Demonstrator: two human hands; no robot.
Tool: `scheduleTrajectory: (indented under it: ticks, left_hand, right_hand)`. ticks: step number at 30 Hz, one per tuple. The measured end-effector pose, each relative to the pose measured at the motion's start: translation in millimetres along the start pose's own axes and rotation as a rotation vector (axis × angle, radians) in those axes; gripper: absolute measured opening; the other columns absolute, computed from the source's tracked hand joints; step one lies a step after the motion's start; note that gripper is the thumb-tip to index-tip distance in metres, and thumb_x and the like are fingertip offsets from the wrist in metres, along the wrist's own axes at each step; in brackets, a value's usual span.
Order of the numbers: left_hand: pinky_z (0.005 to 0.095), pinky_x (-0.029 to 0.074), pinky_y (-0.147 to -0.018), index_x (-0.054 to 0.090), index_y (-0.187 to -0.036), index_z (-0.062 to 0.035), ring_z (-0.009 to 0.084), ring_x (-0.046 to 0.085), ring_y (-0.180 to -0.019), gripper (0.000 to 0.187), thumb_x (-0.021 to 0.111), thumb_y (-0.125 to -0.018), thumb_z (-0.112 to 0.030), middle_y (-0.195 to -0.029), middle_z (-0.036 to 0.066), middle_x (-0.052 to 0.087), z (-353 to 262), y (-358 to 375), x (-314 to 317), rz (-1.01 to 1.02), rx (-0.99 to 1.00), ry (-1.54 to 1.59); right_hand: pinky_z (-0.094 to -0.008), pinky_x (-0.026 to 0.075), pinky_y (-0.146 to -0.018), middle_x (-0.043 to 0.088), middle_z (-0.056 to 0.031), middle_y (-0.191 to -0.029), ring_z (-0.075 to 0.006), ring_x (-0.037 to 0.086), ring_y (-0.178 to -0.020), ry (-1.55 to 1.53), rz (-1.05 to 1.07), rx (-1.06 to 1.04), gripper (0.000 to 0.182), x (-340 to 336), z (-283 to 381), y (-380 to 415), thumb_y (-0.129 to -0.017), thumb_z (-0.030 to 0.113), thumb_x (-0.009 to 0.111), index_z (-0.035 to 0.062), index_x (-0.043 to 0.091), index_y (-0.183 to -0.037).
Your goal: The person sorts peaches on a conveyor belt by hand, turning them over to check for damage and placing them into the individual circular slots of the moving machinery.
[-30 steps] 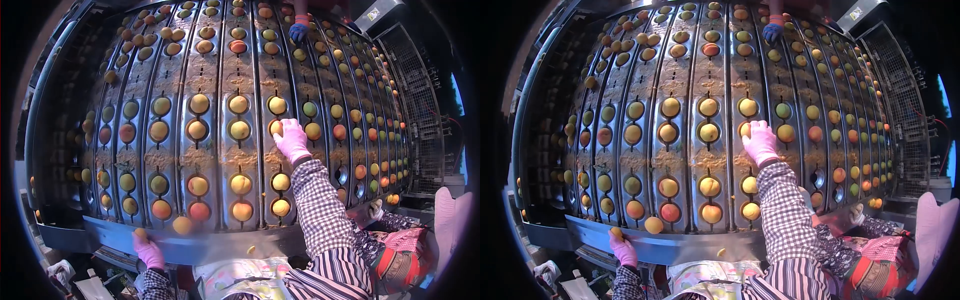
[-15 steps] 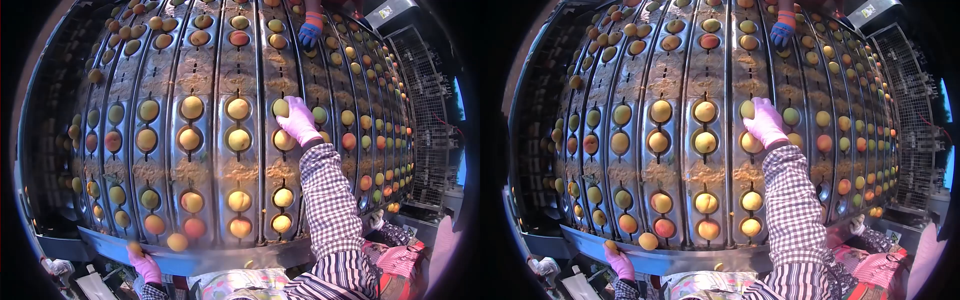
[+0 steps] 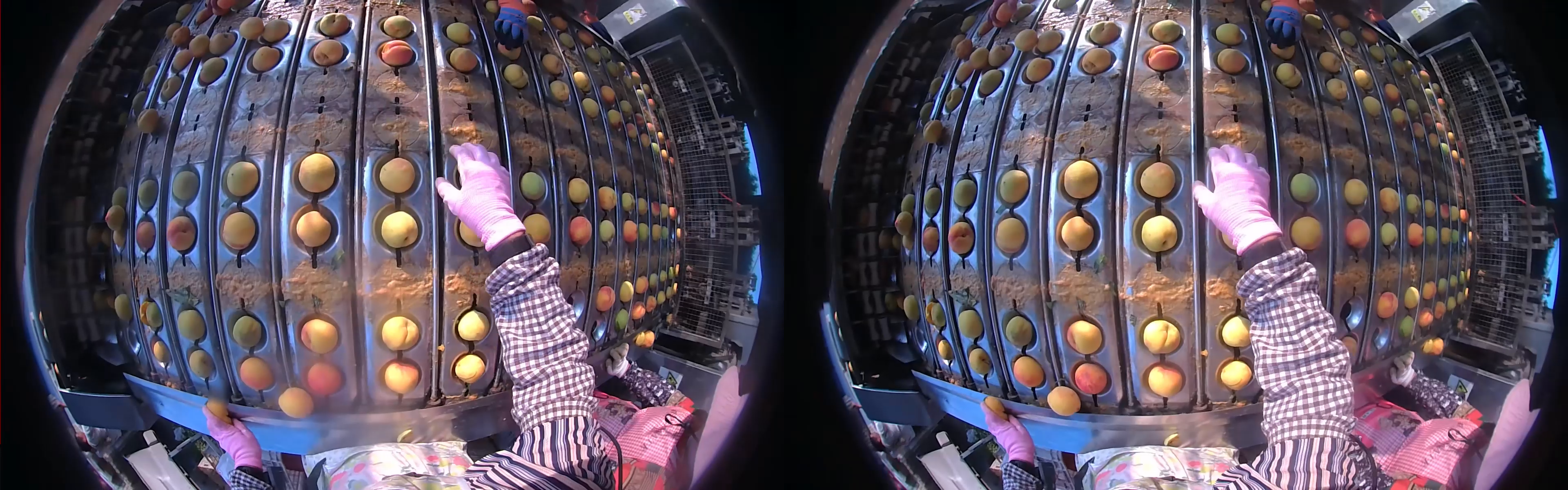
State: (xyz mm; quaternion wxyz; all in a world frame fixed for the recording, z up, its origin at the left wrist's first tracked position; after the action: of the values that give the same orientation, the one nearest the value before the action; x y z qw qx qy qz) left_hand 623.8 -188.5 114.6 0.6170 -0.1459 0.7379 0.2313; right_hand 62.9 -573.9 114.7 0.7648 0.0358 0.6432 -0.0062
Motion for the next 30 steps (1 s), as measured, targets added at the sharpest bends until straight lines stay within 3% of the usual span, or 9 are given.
scheduleTrajectory:
  ticks: [2,5,10,14,19,25,28,30]
  left_hand:
    - [0.0452,0.031,-0.118,0.019,-0.159,-0.0006,0.0415,0.044,-0.133,0.08,0.055,-0.089,0.002,-0.145,0.025,0.043,15.4,-7.3,-1.8,-0.015,0.023,-0.014]
    - [0.0455,0.031,-0.117,0.019,-0.159,-0.0013,0.0419,0.044,-0.133,0.079,0.055,-0.089,0.002,-0.144,0.025,0.044,25.4,-19.9,-7.3,-0.019,0.014,-0.047]
    - [0.046,0.031,-0.116,0.019,-0.16,-0.0022,0.0422,0.044,-0.132,0.08,0.055,-0.088,0.002,-0.142,0.025,0.044,48.8,-43.3,-17.0,-0.033,0.03,-0.042]
    - [0.0455,0.031,-0.116,0.019,-0.16,-0.0022,0.0421,0.044,-0.131,0.08,0.054,-0.088,0.003,-0.142,0.025,0.044,75.9,-61.3,-20.3,-0.021,0.032,-0.026]
    - [0.0451,0.031,-0.116,0.019,-0.16,-0.0017,0.0419,0.044,-0.132,0.08,0.053,-0.088,0.004,-0.142,0.025,0.045,90.5,-76.3,-23.9,-0.035,0.049,-0.009]
    - [0.045,0.032,-0.116,0.019,-0.159,-0.0011,0.0418,0.046,-0.132,0.079,0.054,-0.088,0.003,-0.143,0.025,0.045,101.3,-81.5,-22.3,-0.041,0.056,-0.047]
    - [0.0451,0.032,-0.116,0.02,-0.159,-0.0012,0.0418,0.046,-0.132,0.08,0.055,-0.088,0.001,-0.144,0.025,0.044,101.6,-81.8,-22.4,-0.045,0.052,-0.029]
    - [0.0451,0.032,-0.117,0.02,-0.159,-0.0014,0.0417,0.046,-0.132,0.08,0.056,-0.087,0.0,-0.144,0.025,0.044,107.1,-82.3,-20.2,-0.043,0.039,0.004]
  right_hand:
    - [-0.0439,0.048,-0.102,0.059,-0.012,-0.131,-0.032,0.057,-0.12,-0.202,0.026,-0.066,0.056,15.0,22.8,-5.0,-0.086,0.033,0.073,0.0103,0.058,-0.134]
    - [-0.0453,0.048,-0.1,0.062,-0.0147,-0.124,-0.0334,0.06,-0.116,-0.115,0.127,-0.153,0.059,37.8,53.2,-12.8,-0.085,0.03,0.072,0.0086,0.054,-0.137]
    - [-0.0459,0.053,-0.09,0.066,-0.0163,-0.114,-0.0346,0.067,-0.106,-0.05,0.206,0.103,0.053,14.8,79.5,-15.5,-0.085,0.044,0.074,0.0079,0.06,-0.121]
    - [-0.0454,0.053,-0.093,0.067,-0.0138,-0.116,-0.0342,0.066,-0.109,-0.211,0.15,0.266,0.057,16.9,68.8,-1.1,-0.084,0.045,0.076,0.0085,0.06,-0.125]
    - [-0.0455,0.047,-0.102,0.062,-0.012,-0.127,-0.0329,0.056,-0.122,-0.077,-0.02,0.149,0.061,40.3,77.9,5.5,-0.082,0.033,0.076,0.0134,0.055,-0.136]
    - [-0.0452,0.049,-0.097,0.067,-0.0141,-0.116,-0.0332,0.063,-0.109,-0.03,0.052,0.222,0.048,25.8,86.0,-0.4,-0.084,0.036,0.076,0.0112,0.065,-0.124]
    - [-0.0428,0.051,-0.095,0.068,-0.0164,-0.116,-0.0332,0.065,-0.108,-0.311,-0.088,0.359,0.044,40.5,64.0,2.7,-0.087,0.034,0.075,0.008,0.066,-0.121]
    - [-0.0404,0.052,-0.095,0.068,-0.0162,-0.117,-0.0335,0.066,-0.108,-0.373,-0.132,0.34,0.041,45.0,56.6,7.7,-0.088,0.03,0.074,0.0063,0.066,-0.121]
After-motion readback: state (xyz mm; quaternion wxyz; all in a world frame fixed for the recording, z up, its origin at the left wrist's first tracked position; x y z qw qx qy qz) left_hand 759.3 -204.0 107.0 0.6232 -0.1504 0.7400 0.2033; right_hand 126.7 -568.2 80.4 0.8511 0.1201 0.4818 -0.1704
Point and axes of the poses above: each hand's wrist, its own y-axis away from the middle knuckle, its own x-axis out of the palm, z = x × y, the point moved 2 cm from there along -y, towards the middle knuckle
